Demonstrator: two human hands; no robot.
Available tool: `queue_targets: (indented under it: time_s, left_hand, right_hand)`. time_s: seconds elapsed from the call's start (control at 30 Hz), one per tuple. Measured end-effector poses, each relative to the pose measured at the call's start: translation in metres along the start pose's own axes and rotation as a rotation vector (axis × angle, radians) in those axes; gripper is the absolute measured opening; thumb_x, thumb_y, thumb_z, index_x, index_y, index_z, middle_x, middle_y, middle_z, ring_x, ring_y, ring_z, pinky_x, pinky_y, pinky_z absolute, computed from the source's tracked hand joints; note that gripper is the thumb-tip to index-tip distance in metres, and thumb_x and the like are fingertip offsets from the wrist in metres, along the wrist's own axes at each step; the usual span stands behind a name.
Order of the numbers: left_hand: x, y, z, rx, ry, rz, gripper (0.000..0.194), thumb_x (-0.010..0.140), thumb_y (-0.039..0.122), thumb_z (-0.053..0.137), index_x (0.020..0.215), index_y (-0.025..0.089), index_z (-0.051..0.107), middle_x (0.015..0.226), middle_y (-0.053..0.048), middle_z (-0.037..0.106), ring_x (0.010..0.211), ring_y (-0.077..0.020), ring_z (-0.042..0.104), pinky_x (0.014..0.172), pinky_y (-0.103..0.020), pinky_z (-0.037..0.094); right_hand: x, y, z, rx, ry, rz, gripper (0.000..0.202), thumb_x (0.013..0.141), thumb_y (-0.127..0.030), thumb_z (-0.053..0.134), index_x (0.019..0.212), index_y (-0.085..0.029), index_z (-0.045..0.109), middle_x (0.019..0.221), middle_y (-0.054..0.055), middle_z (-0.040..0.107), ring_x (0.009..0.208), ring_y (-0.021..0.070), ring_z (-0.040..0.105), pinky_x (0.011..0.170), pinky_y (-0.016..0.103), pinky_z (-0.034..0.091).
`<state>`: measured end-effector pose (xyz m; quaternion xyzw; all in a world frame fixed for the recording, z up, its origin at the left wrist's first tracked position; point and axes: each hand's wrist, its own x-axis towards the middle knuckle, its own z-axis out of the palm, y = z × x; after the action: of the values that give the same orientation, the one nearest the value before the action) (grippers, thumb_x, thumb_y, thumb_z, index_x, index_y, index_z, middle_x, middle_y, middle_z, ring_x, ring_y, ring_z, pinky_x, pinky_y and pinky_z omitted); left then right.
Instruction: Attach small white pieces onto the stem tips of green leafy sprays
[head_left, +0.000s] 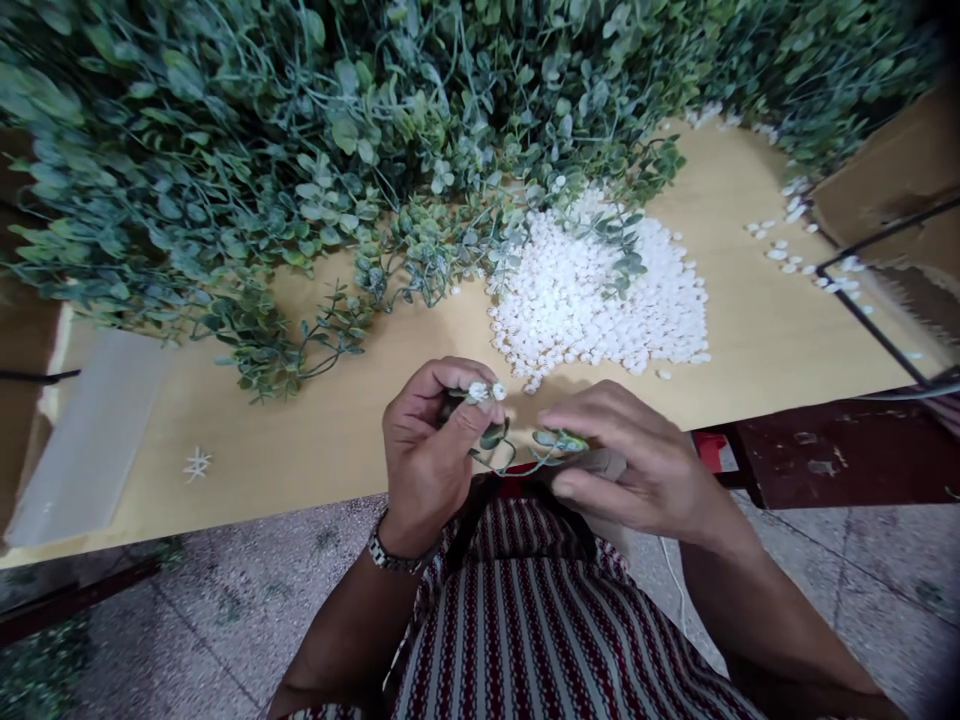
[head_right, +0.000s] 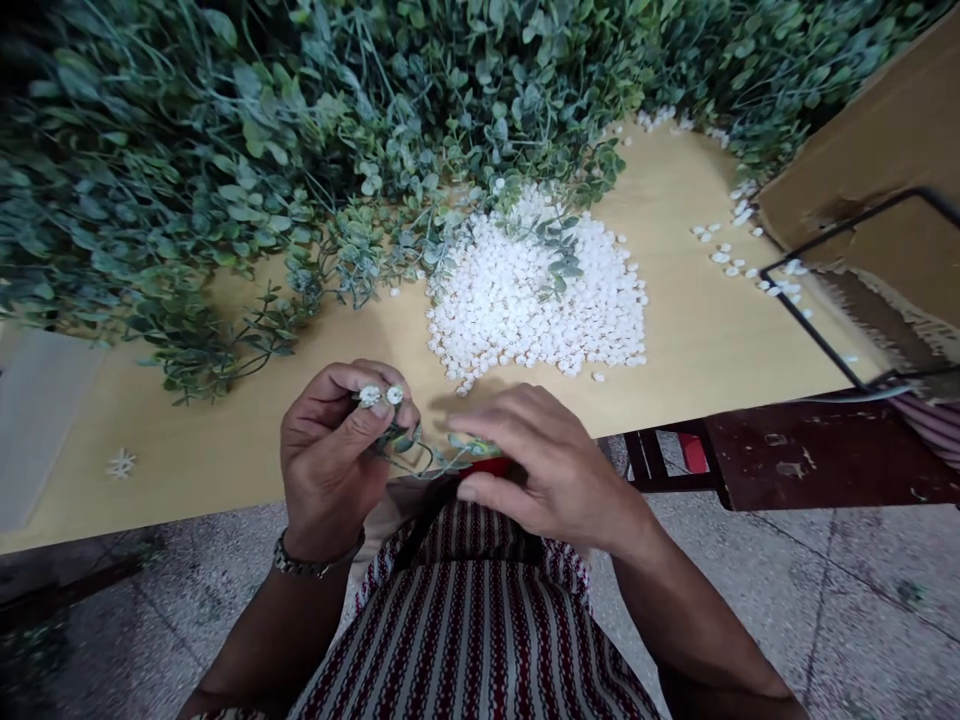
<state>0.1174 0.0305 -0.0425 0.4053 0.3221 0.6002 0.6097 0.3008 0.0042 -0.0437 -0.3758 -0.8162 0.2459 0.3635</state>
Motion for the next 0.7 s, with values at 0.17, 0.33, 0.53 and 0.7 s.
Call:
queue_targets:
  time_s: [0.17, 0.33, 0.53, 0.7]
  left_hand:
    - [0.001, 0.014, -0.004, 0.305, 0.066, 0.145, 0.026, 0.075, 0.021, 0.065, 0.099, 0.024, 0.055, 0.103, -0.005, 0.055, 0.092, -0.0176, 0.056, 0.079, -0.032, 0.050]
    - [-0.017, 0.030, 0.002, 1.008, -0.195, 0.605, 0.052, 0.074, 0.016, 0.065, 0.123, 0.019, 0.046, 0.124, -0.012, 0.047, 0.120, -0.0267, 0.042, 0.102, -0.043, 0.038]
    - [-0.021, 0.016, 0.003, 1.138, -0.456, 0.351, 0.038, 0.085, 0.008, 0.042, 0.123, 0.008, 0.042, 0.116, -0.017, 0.057, 0.111, -0.0222, 0.052, 0.097, -0.037, 0.046]
    - [-0.021, 0.013, -0.003, 1.047, -0.406, 0.255, 0.034, 0.086, 0.009, 0.041, 0.119, 0.009, 0.046, 0.112, -0.015, 0.059, 0.107, -0.0207, 0.055, 0.095, -0.036, 0.046]
  right_hand:
    - [0.006, -0.001, 0.014, -0.177, 0.103, -0.044, 0.028, 0.081, -0.008, 0.053, 0.105, -0.021, 0.059, 0.085, 0.005, 0.065, 0.081, 0.0196, 0.058, 0.070, 0.035, 0.045]
    - [0.015, -0.005, 0.019, -0.419, 0.162, -0.154, 0.026, 0.082, -0.015, 0.055, 0.107, -0.021, 0.061, 0.081, 0.007, 0.064, 0.074, 0.0197, 0.055, 0.063, 0.034, 0.041]
    - [0.011, -0.006, 0.032, -0.377, 0.212, -0.189, 0.039, 0.080, -0.006, 0.055, 0.118, -0.014, 0.054, 0.086, 0.009, 0.064, 0.082, 0.0190, 0.059, 0.069, 0.031, 0.051]
    - [0.004, -0.001, 0.042, -0.369, 0.269, -0.267, 0.043, 0.079, -0.007, 0.058, 0.121, -0.014, 0.052, 0.098, 0.012, 0.066, 0.098, 0.0214, 0.061, 0.078, 0.034, 0.057]
